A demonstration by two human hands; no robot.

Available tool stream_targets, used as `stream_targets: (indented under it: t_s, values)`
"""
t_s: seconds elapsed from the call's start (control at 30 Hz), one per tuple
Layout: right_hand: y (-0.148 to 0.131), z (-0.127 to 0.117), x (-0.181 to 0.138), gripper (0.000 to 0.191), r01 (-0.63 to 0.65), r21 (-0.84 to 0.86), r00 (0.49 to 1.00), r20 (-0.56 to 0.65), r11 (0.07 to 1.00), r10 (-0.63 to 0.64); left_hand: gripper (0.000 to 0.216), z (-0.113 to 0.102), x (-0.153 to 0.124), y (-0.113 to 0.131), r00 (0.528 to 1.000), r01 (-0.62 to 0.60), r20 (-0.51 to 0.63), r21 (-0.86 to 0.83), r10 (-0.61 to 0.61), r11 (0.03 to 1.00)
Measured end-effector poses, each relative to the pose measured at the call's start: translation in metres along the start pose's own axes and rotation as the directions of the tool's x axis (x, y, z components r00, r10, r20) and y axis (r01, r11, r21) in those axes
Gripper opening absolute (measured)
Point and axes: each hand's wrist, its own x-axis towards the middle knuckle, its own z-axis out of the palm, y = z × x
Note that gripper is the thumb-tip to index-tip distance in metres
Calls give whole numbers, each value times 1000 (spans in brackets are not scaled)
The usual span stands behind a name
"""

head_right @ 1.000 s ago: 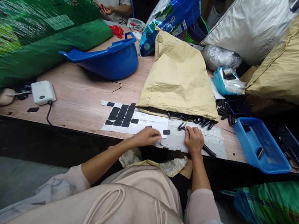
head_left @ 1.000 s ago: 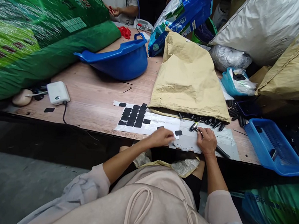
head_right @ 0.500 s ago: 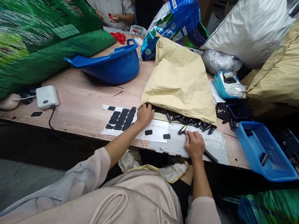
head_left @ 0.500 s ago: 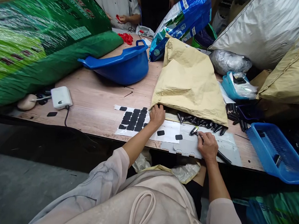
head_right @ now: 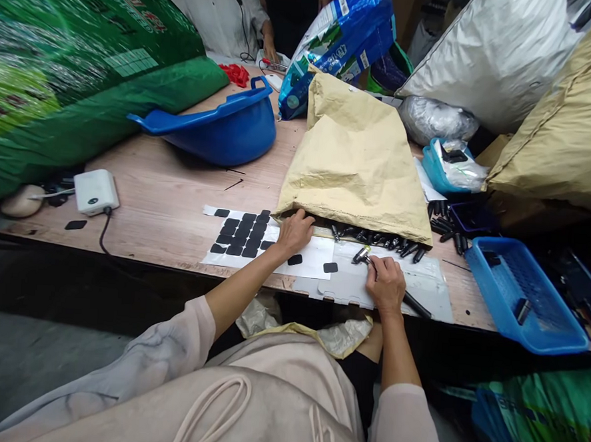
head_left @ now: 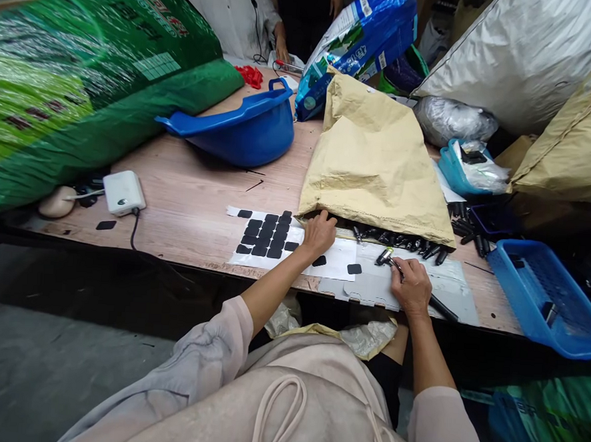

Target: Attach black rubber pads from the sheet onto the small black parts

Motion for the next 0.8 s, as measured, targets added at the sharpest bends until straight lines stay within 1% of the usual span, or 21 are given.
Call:
stream_targets:
  t_s: [0.1,0.17,0.23,0.33,0.4,0.47,0.53,0.6,0.7,0.8]
  values:
    - [0,0,0,22,0,-8,1000,-4,1000,0,39,6,-5,3,997,-71,-11,-23,71,997]
    - [0,0,0,22,-3,-10,1000,0,1000,3,43,7,-10,3,996,-88,-37,-50,86,995]
    - [-1,0,0,22,-10,-5,1000,7,1000,10,40,5,-16,3,993,-95,-84,-103,87,990]
    - [0,0,0,23,-19,7,1000,17,1000,19,28,2,-27,5,985,-147,-129,-253,117,956]
    - [0,1,0,23,-23,11,1000,21,1000,23,25,4,-35,9,980,-196,-104,-376,169,905]
    - [-1,1,0,23,-31,12,999,26,999,31,28,10,-41,13,969,-239,-53,-477,243,846]
    - [-1,1,0,23,-37,12,999,36,999,37,29,19,-45,17,952,-264,-9,-529,306,807]
    - [-1,0,0,24,-39,9,998,41,999,39,26,28,-46,18,941,-279,12,-542,339,793]
    - [-2,0,0,24,-35,6,999,34,999,35,22,41,-43,16,932,-304,-10,-568,363,765]
    - [-2,0,0,24,-44,19,998,39,999,43,24,48,-41,11,932,-308,-42,-615,360,726]
